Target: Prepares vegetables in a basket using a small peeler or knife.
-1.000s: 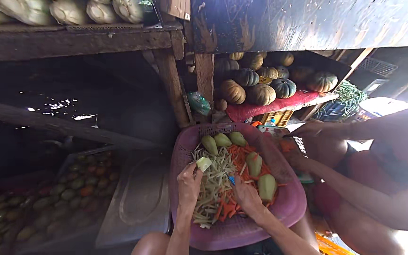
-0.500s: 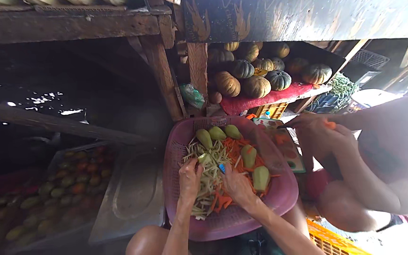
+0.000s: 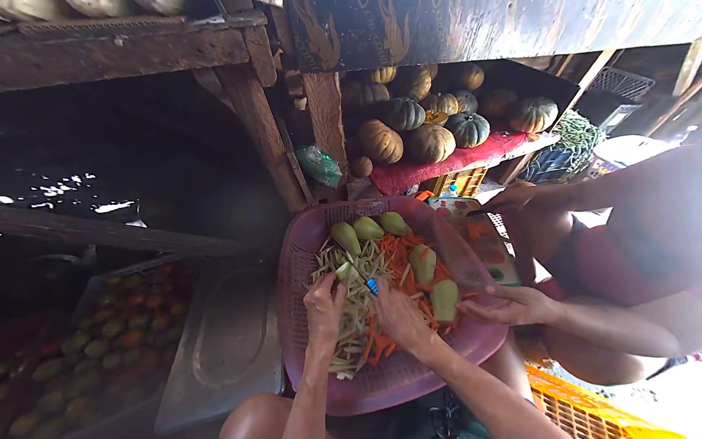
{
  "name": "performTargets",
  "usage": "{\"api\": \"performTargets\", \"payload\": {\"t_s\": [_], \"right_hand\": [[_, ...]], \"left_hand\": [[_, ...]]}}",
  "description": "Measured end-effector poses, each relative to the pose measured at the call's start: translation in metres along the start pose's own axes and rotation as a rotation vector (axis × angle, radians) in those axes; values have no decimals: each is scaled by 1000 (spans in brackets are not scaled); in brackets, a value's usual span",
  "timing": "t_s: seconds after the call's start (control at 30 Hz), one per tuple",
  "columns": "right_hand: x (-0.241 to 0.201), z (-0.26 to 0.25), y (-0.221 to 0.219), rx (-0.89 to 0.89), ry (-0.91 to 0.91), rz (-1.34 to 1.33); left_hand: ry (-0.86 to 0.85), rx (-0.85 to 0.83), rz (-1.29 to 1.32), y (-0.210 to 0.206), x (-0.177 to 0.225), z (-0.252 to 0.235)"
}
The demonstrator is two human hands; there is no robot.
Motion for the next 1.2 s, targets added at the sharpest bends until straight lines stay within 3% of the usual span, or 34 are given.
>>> {"api": "performTargets", "payload": {"t_s": [0.1, 0.17, 0.33, 0.53, 0.73, 0.93, 1.1, 1.2], "right_hand": [[36, -12, -38, -155, -154, 3], [36, -10, -36, -171, -176, -1], [-12, 2, 9, 27, 34, -42], [34, -13, -40, -205, -177, -26], [-14, 4, 9, 36, 36, -39], [35, -9, -48, -219, -192, -41], [-8, 3, 3, -7, 1, -69], [-10, -1, -5, -9, 19, -65]], "left_hand": [[53, 55, 46, 12, -1, -2], [83, 34, 33, 12, -3, -4], [19, -61, -29, -5, -2, 1], [42, 56, 21, 8, -1, -4], [-7, -25, -43, -5, 0, 0], [40, 76, -3, 12, -2, -5], [30, -39, -58, -1, -3, -1], [-7, 4, -43, 0, 2, -2]]}}
Point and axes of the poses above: each hand's wrist, its own z-axis away from the middle knuckle, its own y-axis out of the back of the hand, x = y × z, the point moved 7 cm from there along -z, towards the middle knuckle
